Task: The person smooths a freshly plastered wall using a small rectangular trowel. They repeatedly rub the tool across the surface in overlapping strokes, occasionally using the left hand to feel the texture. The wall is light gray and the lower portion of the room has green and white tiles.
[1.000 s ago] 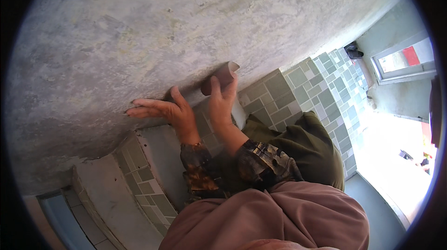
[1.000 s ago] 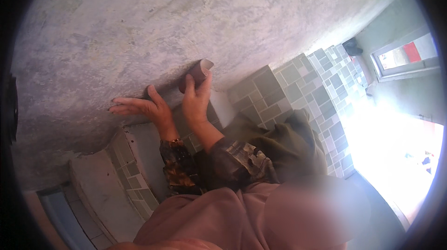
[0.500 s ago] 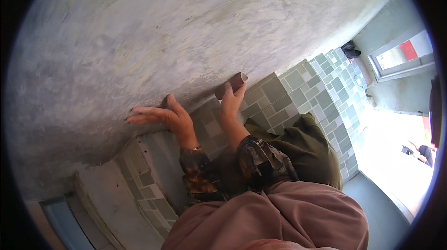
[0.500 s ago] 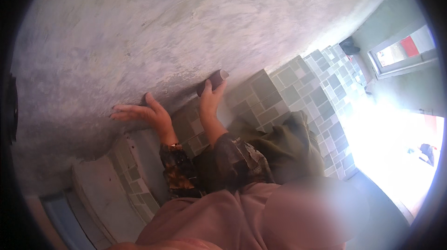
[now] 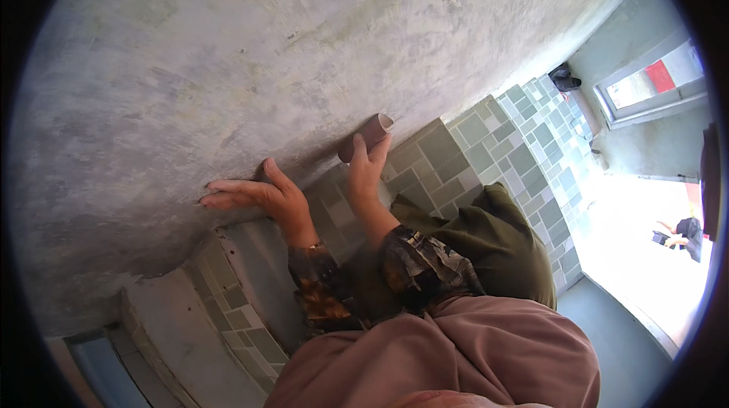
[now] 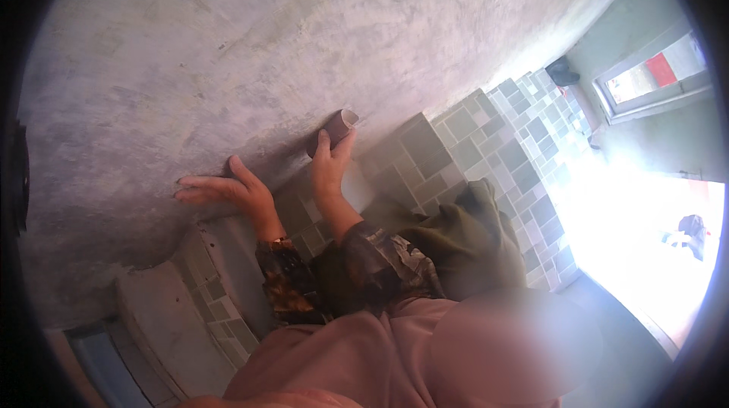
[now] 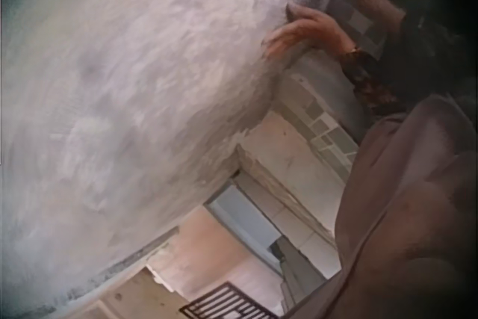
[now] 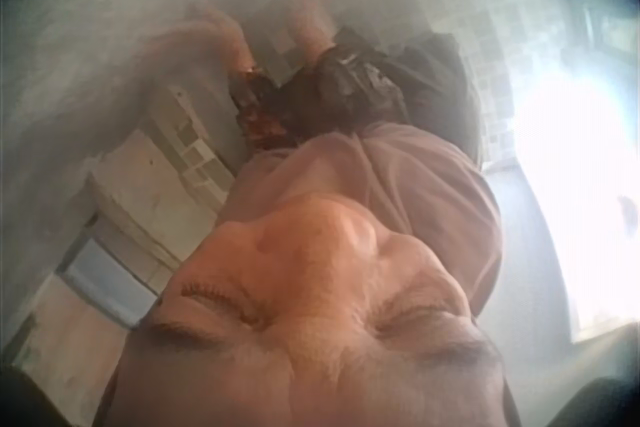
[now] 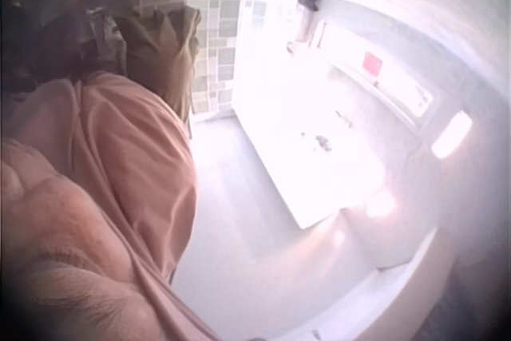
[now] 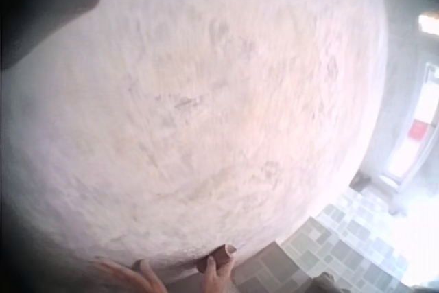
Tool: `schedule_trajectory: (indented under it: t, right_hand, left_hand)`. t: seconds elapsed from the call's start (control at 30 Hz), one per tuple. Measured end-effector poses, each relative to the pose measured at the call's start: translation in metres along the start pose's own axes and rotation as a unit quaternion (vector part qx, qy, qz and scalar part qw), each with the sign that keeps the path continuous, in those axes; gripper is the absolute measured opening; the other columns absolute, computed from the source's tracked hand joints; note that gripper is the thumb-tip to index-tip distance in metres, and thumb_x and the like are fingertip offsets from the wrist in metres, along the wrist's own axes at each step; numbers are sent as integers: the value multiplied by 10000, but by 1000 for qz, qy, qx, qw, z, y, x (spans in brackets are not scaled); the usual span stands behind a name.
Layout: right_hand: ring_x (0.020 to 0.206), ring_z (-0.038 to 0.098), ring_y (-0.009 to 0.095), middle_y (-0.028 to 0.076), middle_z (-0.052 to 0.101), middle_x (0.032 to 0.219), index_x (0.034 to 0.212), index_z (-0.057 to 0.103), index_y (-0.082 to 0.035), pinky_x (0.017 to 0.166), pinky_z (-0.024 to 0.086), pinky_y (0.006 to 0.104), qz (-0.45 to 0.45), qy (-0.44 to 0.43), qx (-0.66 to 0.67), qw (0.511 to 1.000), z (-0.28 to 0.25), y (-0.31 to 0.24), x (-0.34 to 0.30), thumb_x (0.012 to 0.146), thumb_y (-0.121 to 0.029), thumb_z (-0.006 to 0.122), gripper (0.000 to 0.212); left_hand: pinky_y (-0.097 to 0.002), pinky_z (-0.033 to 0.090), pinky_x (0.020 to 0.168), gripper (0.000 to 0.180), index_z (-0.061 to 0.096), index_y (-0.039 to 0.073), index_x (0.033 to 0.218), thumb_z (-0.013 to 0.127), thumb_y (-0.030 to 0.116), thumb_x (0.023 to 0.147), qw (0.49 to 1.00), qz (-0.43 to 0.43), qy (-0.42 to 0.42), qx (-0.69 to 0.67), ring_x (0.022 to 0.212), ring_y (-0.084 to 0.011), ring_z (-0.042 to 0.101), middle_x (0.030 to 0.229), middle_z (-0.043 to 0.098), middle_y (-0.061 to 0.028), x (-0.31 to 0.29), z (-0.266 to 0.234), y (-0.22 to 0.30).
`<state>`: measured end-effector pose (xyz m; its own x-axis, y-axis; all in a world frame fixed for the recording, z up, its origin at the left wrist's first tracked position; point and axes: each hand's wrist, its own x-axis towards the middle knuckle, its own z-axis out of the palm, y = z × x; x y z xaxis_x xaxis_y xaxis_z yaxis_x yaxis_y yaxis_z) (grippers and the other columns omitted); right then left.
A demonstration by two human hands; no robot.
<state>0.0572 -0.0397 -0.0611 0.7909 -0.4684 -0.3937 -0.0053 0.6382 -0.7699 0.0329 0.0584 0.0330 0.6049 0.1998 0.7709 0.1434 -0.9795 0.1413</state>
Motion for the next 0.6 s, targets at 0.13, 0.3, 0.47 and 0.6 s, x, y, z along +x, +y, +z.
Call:
schedule_trajectory:
  t: [0.13,0.3,0.47,0.6]
  right_hand:
    - [1115,504,272,197,517,1223,1338,350,36,978,382,371,-46,24,5,999,8,-4,-9,932,-144,562,492]
    - [1099,504,264,196,521,1199,1301,369,39,974,384,367,-35,14,25,999,15,-24,-17,930,-131,564,453]
    - [1118,509,265,179,526,1204,1324,369,32,979,397,371,-6,19,16,1000,11,-34,-9,935,-108,552,453]
    - [1179,487,284,192,511,1243,1337,360,34,1002,382,366,-1,26,4,1000,9,-29,-6,939,-126,556,471]
  left_hand:
    - [-661,-69,1068,928,-188,4,1476,470,428,979,1000,-19,-2,-12,1366,-521,-251,1464,-307,-337,0,-1,3]
    - [-664,-67,1067,930,-186,0,1476,480,418,979,998,-53,-14,-22,1369,-523,-239,1463,-303,-342,-1,-4,10]
    - [-665,-60,1066,918,-178,-3,1478,480,404,983,999,-31,-1,-30,1367,-528,-238,1461,-294,-353,-1,-1,8]
    - [-662,-59,1068,911,-175,-10,1477,480,390,986,999,-8,11,-33,1368,-528,-235,1461,-288,-357,0,2,6]
